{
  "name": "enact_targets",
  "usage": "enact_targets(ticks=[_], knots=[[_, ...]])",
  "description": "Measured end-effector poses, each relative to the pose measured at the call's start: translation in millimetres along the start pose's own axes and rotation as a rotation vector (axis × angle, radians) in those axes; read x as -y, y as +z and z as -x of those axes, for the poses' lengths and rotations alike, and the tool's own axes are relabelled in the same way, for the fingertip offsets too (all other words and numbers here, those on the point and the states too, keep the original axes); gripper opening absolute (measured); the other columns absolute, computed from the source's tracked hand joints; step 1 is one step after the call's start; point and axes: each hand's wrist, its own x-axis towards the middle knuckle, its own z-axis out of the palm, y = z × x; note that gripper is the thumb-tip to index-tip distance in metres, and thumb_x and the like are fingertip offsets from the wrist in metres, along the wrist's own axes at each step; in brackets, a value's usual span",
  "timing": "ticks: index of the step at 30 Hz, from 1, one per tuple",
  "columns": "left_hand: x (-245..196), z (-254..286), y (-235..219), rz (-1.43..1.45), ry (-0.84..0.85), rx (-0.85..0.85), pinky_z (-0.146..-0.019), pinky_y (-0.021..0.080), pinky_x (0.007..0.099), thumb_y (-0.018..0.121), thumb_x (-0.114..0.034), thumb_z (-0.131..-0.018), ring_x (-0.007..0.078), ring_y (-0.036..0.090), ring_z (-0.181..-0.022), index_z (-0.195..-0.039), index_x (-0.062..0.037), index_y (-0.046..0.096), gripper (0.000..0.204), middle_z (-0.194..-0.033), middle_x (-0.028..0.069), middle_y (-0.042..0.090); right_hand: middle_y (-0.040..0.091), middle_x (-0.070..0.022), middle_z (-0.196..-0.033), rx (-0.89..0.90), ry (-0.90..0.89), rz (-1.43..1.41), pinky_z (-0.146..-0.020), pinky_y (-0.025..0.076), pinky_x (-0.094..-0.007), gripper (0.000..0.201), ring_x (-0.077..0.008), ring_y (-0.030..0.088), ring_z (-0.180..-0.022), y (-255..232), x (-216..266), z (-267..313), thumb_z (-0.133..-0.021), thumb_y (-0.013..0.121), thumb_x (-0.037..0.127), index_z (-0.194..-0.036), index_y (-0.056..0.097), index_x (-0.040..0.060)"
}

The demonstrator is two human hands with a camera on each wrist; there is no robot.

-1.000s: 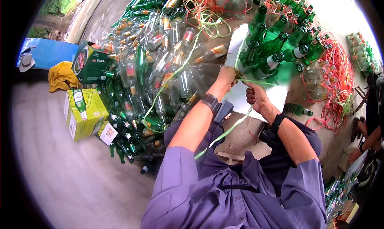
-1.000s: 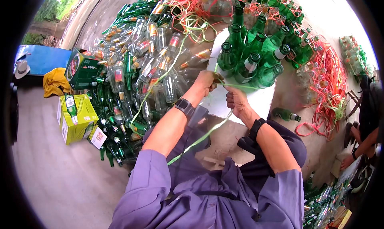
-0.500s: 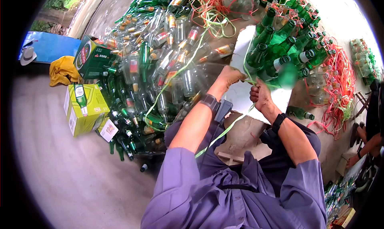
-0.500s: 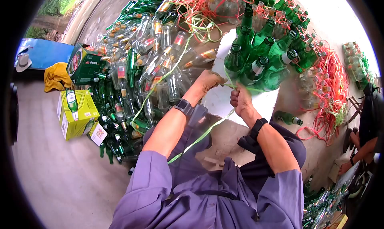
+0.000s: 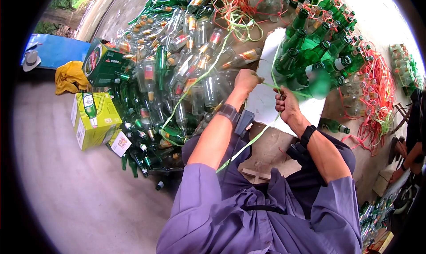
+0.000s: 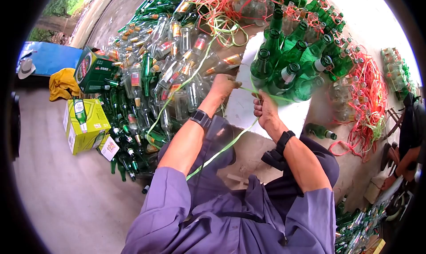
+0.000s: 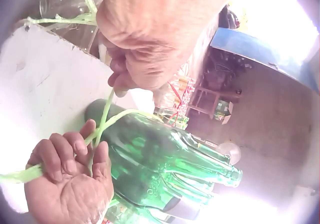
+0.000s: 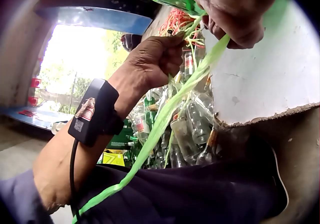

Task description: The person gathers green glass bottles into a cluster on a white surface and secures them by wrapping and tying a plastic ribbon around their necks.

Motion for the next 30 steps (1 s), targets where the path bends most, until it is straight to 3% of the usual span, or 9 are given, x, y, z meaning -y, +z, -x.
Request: enact_targets(ticks=[8,11,13,16,20,23,26,28,30], knots=[[9,-3,-9,-0.037,-0.027,-0.055,-0.068,0.050,0.0373,0.079,-0.030,-0.071,0.0261,0.068,-0.071,-0.078,-0.0066,0.073,0.024,-0.070,0.0108,0.068,0.039,0.0068,-0.059,-0.028,-0.064,0.027,-0.041,0.019,-0.0202,0.027,-0.0042,0.026,-0.046,14,-2,7,-0.093,0.062,0.031,-0.100,0.063,0.0049],[-5,6,-11,-0.156,-0.010,-0.099,-0.064,0.050,0.0340,0.076,-0.025,-0.075,0.0198,0.065,-0.065,-0.079,-0.0039,0.074,0.022,-0.070,0.0096,0.069,0.042,0.0060,-0.060,-0.047,-0.078,0.047,-0.041,0.020,-0.0204,0.026,-0.0043,0.027,-0.046,16,-5,7,-0.091,0.063,0.029,-0.099,0.063,0.0042],[-11,10,-14,-0.240,-0.001,-0.196,-0.071,0.053,0.0401,0.072,-0.028,-0.074,0.0331,0.069,-0.078,-0.079,-0.0114,0.075,0.017,-0.077,0.0135,0.071,0.043,0.0057,-0.060,-0.061,-0.084,0.061,-0.041,0.021,-0.0203,0.025,-0.0044,0.028,-0.046,14,-7,4,-0.091,0.063,0.028,-0.099,0.064,0.0038],[-17,10,-21,-0.208,0.083,-0.337,-0.072,0.054,0.0406,0.069,-0.025,-0.076,0.0341,0.070,-0.079,-0.079,-0.0105,0.075,0.016,-0.077,0.0143,0.071,0.046,0.0046,-0.062,-0.068,-0.082,0.072,-0.041,0.022,-0.0202,0.024,-0.0045,0.030,-0.046,11,-7,0,-0.089,0.064,0.026,-0.098,0.064,0.0033],[-27,7,-32,-0.262,0.197,-0.479,-0.065,0.053,0.0350,0.067,-0.026,-0.079,0.0260,0.069,-0.068,-0.082,-0.0066,0.073,0.021,-0.073,0.0096,0.071,0.051,0.0021,-0.066,-0.055,-0.099,0.089,-0.041,0.023,-0.0201,0.023,-0.0046,0.032,-0.046,9,-9,-1,-0.088,0.065,0.025,-0.096,0.064,0.0026],[-47,26,-34,0.211,0.035,-0.036,-0.044,0.046,0.0269,0.060,-0.017,-0.085,0.0154,0.064,-0.049,-0.087,0.0034,0.068,0.022,-0.066,0.0096,0.067,0.055,-0.0001,-0.070,-0.088,-0.105,0.092,-0.040,0.023,-0.0202,0.022,-0.0047,0.033,-0.046,11,-7,2,-0.087,0.065,0.023,-0.094,0.064,0.0023],[-46,37,-10,0.120,-0.042,0.097,-0.042,0.046,0.0271,0.059,-0.016,-0.086,0.0168,0.066,-0.050,-0.088,0.0042,0.067,0.022,-0.067,0.0102,0.068,0.056,-0.0013,-0.069,-0.079,-0.086,0.041,-0.039,0.024,-0.0204,0.019,-0.0050,0.035,-0.045,10,-9,1,-0.086,0.064,0.021,-0.090,0.062,0.0027],[-37,36,8,0.000,-0.087,0.059,-0.055,0.056,0.0340,0.058,-0.015,-0.082,0.0223,0.069,-0.052,-0.082,0.0017,0.070,0.021,-0.065,0.0140,0.069,0.057,-0.0017,-0.069,-0.075,-0.085,0.032,-0.039,0.024,-0.0209,0.017,-0.0054,0.035,-0.044,9,-9,0,-0.085,0.064,0.020,-0.088,0.061,0.0031],[-26,31,20,-0.026,-0.117,0.091,-0.062,0.056,0.0377,0.059,-0.017,-0.081,0.0274,0.071,-0.060,-0.082,0.0019,0.071,0.023,-0.065,0.0166,0.068,0.057,-0.0020,-0.068,-0.077,-0.084,0.023,-0.039,0.025,-0.0214,0.016,-0.0058,0.036,-0.044,8,-9,0,-0.085,0.064,0.019,-0.086,0.060,0.0035]])
